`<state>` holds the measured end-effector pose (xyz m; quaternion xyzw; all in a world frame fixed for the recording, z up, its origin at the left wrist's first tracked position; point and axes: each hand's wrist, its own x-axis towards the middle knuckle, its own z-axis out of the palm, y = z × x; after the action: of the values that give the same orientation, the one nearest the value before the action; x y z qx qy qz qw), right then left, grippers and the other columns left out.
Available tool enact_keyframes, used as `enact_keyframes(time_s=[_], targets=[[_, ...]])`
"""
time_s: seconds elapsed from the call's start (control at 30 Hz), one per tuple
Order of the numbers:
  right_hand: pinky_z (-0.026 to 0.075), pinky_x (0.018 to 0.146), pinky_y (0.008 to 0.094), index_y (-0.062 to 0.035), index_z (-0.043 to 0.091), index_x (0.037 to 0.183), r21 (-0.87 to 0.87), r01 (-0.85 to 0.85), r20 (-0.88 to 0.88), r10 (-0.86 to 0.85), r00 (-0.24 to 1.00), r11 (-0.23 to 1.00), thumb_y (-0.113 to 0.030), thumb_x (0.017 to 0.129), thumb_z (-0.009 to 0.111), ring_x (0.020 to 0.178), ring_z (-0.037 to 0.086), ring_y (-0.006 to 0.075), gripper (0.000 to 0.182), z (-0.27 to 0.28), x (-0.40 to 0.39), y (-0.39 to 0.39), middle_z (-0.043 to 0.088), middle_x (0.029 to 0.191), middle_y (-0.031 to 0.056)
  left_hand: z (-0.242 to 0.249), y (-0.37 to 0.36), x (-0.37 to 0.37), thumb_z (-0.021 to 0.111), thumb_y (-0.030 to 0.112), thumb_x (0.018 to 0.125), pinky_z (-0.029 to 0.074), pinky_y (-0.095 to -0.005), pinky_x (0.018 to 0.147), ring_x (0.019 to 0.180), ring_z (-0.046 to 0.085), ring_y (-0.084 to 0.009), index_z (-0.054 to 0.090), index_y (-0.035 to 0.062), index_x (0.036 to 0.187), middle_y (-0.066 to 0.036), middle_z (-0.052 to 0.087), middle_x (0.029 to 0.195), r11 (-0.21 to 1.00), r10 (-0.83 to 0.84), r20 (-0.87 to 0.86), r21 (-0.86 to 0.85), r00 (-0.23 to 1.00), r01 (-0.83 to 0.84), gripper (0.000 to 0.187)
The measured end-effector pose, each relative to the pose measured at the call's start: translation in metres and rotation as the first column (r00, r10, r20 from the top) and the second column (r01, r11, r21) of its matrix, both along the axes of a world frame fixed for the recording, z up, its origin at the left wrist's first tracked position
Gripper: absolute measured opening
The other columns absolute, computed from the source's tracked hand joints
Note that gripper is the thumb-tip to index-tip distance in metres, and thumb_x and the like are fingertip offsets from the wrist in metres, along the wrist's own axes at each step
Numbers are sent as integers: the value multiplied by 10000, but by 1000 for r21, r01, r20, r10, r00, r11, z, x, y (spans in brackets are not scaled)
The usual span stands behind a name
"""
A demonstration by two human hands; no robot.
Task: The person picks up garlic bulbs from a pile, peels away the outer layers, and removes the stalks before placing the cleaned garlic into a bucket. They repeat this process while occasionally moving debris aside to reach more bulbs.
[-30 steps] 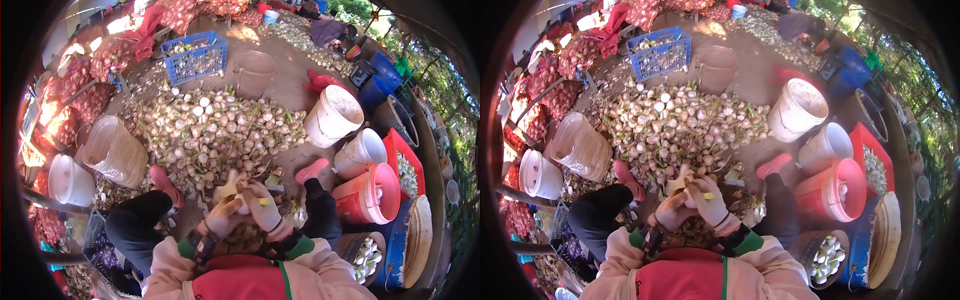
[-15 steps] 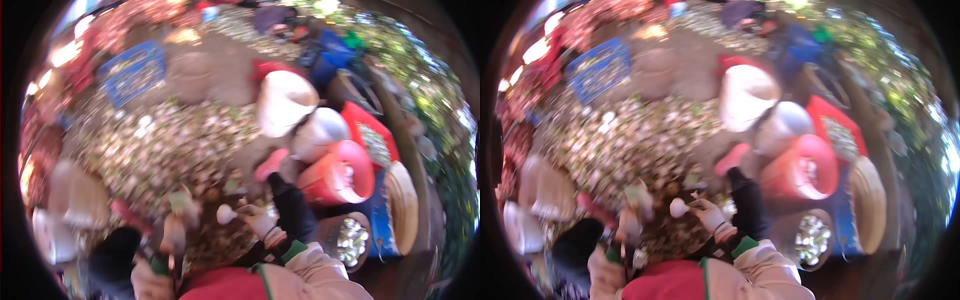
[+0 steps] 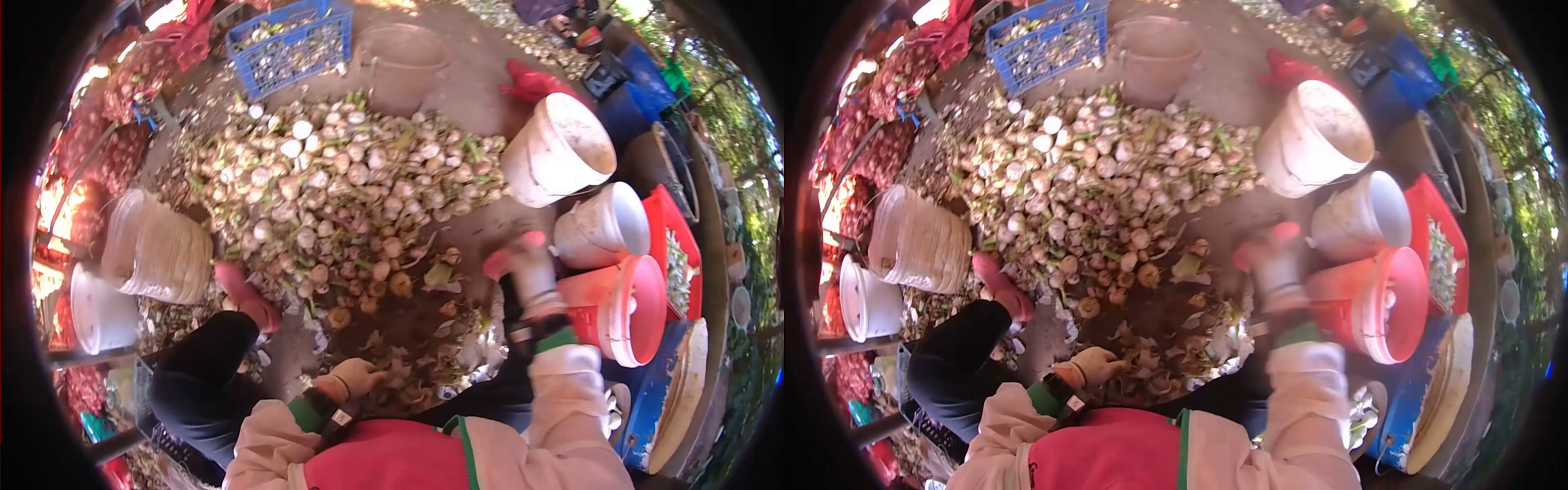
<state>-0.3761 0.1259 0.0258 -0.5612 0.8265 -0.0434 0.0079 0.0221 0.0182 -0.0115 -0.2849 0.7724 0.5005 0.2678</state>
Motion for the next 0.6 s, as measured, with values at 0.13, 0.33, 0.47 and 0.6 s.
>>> enact_keyframes(time_s=[0.13, 0.33, 0.47, 0.6], targets=[[480, 875, 418, -79, 630, 1042, 25, 131, 567, -122, 814, 991, -232, 790, 704, 1026, 581, 377, 304, -107, 152, -75, 590, 1075, 201, -12, -6, 7, 547, 345, 889, 501, -406, 806, 901, 652, -358, 672, 27, 1053, -197, 683, 964, 947, 315, -20, 68, 949, -313, 379], [484, 814, 415, -45, 631, 988, -174, 174, 778, 27, 627, 969, -141, 822, 648, 912, 591, 375, 192, -80, 230, -73, 600, 973, 197, -34, -30, -3, 554, 284, 899, 497, -406, 839, 960, 650, -355, 603, 36, 1166, -208, 669, 1036, 709, 622, -422, -55, 660, -703, 368], [490, 741, 376, -13, 629, 957, -486, 301, 859, 385, 337, 821, -150, 904, 598, 857, 599, 362, 150, 9, 277, -63, 614, 920, 188, -33, -39, -6, 447, 220, 967, 513, -302, 774, 882, 653, -208, 586, -3, 1134, -140, 667, 987, 445, 865, -409, 364, 289, -818, 311], [459, 630, 456, -19, 594, 725, -293, 183, 683, 71, 727, 939, -204, 907, 587, 736, 591, 386, 261, 25, 265, -58, 595, 751, 195, 13, -31, -4, 448, 200, 970, 529, -286, 743, 827, 646, -184, 605, -17, 1040, -114, 668, 962, 161, 983, -178, 698, 49, -698, 277]])
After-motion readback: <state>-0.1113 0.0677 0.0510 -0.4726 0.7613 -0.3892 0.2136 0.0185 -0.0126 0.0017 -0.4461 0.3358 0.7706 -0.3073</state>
